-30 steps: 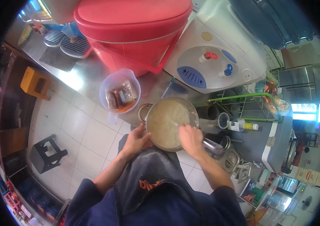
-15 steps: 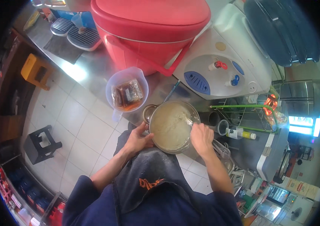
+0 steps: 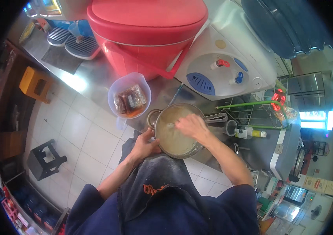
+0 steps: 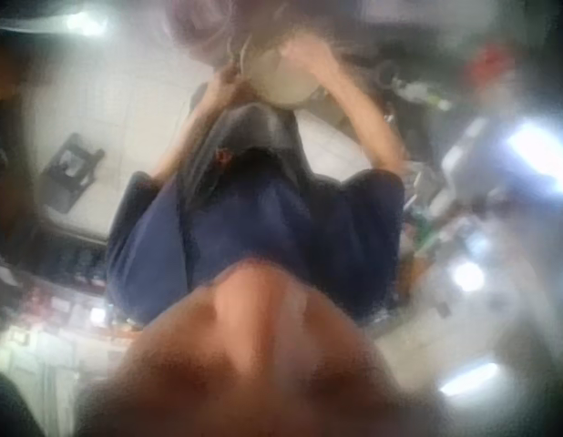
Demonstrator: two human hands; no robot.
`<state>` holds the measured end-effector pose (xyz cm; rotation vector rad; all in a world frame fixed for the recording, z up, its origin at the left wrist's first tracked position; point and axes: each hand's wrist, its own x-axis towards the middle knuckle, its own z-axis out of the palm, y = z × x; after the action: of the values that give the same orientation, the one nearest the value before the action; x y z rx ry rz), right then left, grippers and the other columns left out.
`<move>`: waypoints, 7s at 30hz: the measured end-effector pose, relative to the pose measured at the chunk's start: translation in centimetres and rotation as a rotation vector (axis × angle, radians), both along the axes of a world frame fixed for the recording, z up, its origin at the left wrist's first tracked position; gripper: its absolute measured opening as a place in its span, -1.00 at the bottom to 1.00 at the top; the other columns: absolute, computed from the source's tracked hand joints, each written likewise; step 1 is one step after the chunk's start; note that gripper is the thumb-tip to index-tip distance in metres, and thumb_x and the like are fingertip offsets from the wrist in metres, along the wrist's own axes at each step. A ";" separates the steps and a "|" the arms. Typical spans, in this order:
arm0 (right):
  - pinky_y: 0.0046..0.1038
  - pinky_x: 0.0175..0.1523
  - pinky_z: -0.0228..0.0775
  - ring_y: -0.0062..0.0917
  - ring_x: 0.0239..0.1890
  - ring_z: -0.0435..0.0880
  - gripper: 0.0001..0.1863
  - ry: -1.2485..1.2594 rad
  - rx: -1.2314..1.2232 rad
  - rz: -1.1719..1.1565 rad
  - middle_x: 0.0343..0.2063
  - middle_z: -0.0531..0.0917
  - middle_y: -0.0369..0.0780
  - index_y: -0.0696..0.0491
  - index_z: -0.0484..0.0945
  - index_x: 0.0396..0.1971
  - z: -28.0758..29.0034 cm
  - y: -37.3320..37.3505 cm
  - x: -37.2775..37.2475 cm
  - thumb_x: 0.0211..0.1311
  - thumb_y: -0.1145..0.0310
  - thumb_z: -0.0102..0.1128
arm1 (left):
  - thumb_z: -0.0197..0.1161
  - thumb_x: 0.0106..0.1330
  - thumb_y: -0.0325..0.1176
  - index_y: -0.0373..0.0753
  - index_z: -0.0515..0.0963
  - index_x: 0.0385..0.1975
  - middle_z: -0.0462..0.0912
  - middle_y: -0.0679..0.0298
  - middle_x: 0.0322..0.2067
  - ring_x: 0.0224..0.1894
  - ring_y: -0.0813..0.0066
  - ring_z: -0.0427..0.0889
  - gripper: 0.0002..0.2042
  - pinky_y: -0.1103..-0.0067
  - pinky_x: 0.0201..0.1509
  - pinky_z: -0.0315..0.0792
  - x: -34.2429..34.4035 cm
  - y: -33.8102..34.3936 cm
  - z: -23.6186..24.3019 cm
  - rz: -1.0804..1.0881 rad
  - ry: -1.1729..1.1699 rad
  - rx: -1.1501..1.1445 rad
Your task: The person dispenses water into a pot of flour from a water dispenser, retrieves metal tongs, and stirs the mixture in the pot using the tongs while adding more water.
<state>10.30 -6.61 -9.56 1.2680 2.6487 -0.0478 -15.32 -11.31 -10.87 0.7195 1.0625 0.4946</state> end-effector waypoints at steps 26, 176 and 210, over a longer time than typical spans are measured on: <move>-0.28 -0.35 0.63 -0.32 -0.30 0.83 -0.83 -0.516 -0.372 -0.451 -0.40 0.80 -0.17 -0.02 0.80 -0.37 4.4 -1.0 1.0 0.14 0.39 0.23 | 0.20 0.42 -0.53 -0.44 -0.07 0.49 0.16 -0.10 0.44 -0.09 0.20 0.73 -0.26 0.52 -0.23 0.74 0.9 -1.8 -2.5 0.208 -0.077 -0.034; -0.01 0.02 0.51 0.08 -0.11 0.67 -0.67 0.214 -0.454 -1.021 -0.20 0.70 0.08 0.10 0.68 -0.22 2.4 -2.7 -3.3 0.37 0.16 0.07 | 0.11 0.47 -0.53 -0.30 -0.07 0.51 0.29 0.07 0.37 0.10 0.16 0.64 -0.32 0.40 -0.06 0.76 2.0 -0.5 -3.1 0.128 -0.074 -0.064; -0.08 -0.19 0.62 -0.05 -0.25 0.78 -0.65 0.004 -0.387 -0.990 -0.31 0.74 0.04 0.12 0.73 -0.29 4.9 -3.9 -2.0 0.41 0.16 0.08 | 0.11 0.44 -0.59 -0.34 -0.03 0.49 0.21 0.02 0.42 0.01 0.17 0.69 -0.33 0.49 -0.19 0.77 1.5 -0.3 -2.9 0.087 -0.111 0.010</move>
<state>8.33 -10.54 -4.67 2.2159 1.6242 -0.6538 -13.87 -11.62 -13.75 0.6494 0.9908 0.6083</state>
